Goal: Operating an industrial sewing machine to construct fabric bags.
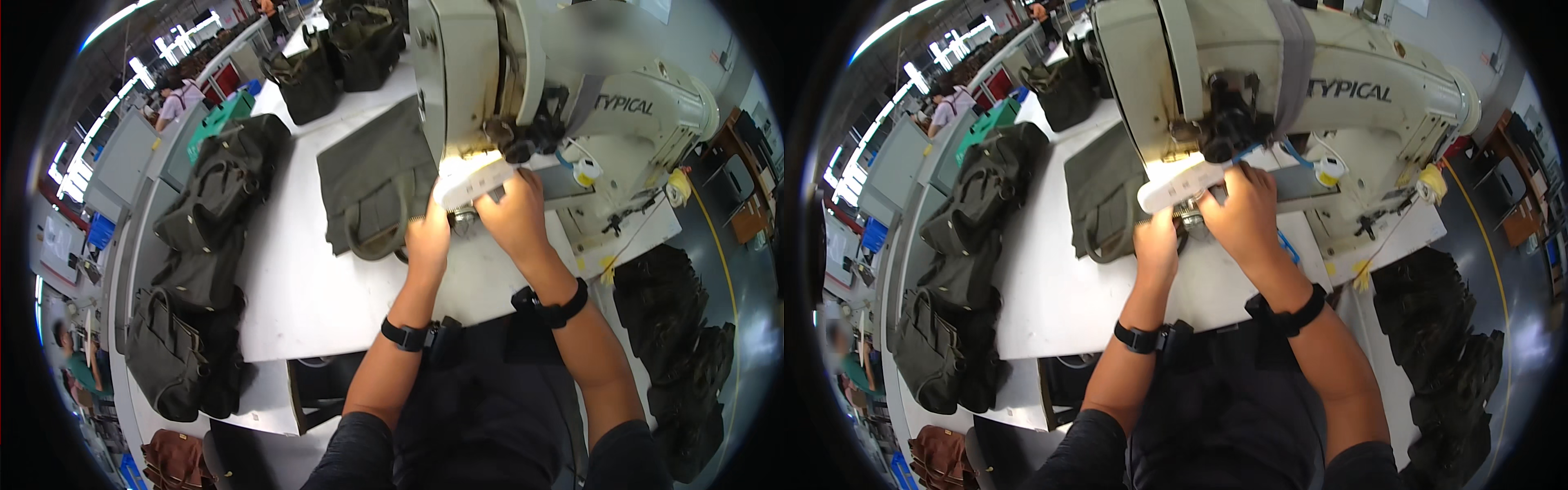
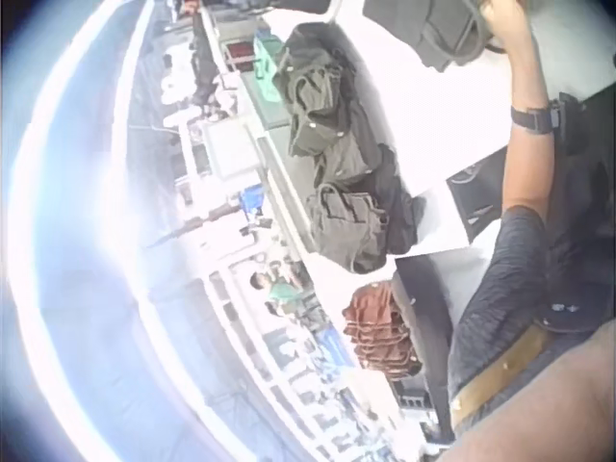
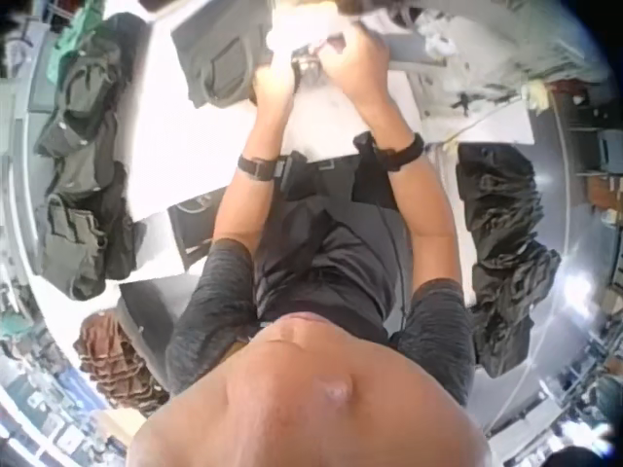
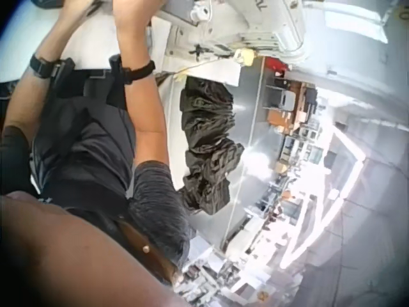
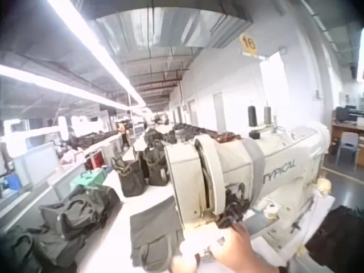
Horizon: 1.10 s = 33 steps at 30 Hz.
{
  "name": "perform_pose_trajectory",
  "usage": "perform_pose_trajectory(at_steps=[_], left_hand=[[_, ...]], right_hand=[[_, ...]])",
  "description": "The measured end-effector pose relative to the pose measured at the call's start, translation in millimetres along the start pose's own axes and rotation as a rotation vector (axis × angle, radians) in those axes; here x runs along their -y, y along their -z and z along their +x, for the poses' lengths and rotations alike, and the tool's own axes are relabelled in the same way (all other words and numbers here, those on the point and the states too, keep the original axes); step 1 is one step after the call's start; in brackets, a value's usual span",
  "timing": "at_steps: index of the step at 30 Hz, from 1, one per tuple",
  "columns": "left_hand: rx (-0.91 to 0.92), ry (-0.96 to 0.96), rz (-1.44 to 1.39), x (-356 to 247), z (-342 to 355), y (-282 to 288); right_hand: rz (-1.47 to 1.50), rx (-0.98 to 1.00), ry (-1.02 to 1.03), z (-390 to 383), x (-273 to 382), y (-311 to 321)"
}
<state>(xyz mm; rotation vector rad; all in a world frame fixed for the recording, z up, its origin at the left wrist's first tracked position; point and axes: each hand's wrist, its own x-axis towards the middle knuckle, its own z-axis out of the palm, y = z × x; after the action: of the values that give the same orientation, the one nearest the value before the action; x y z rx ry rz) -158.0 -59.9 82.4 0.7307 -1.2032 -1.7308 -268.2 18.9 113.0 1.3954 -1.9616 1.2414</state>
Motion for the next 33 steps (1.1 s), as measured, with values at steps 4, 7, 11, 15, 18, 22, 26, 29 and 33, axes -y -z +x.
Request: perform_pose_trajectory(at_steps=[4, 7, 11, 15, 18, 22, 26, 29, 33], left_hand=[[-0.021, 0.018, 0.112, 0.1, -3.4, 7.3], [-0.032, 0.085, 0.101, 1.6, -0.4, 5.1], [-0.014, -0.077, 0.120, -6.3, -3.6, 0.3], [-0.019, -0.138, 0.140, -6.6, -6.7, 3.1], [-0.046, 0.027, 0.236, -21.0, -13.3, -2.1], [-0.049, 0.002, 0.218, -11.3, -11.3, 0.4], [0.007, -0.138, 0.162, -8.5, -12.2, -0.4], [0.053, -0.224, 0.117, 0.4, -6.5, -0.5], [0.132, -0.170, -0.021, 16.9, 3.7, 7.4]], right_hand=[[-0.087, 0.010, 0.010, -1.6, 4.0, 0.5], [-0.173, 0.004, 0.043, -6.1, 5.2, 2.5], [-0.199, 0.010, 0.062, 0.2, 11.7, 2.6], [-0.164, -0.008, 0.042, -2.6, 15.1, 0.0], [-0.020, 0.012, -0.058, -8.5, 11.3, 3.7], [0.043, -0.009, -0.070, -9.9, 22.8, 4.1], [0.106, 0.054, -0.114, -6.5, 30.4, 7.3], [0.108, 0.073, -0.055, -6.8, 33.0, 6.9], [0.046, 0.106, 0.052, -7.8, 35.3, 2.8]])
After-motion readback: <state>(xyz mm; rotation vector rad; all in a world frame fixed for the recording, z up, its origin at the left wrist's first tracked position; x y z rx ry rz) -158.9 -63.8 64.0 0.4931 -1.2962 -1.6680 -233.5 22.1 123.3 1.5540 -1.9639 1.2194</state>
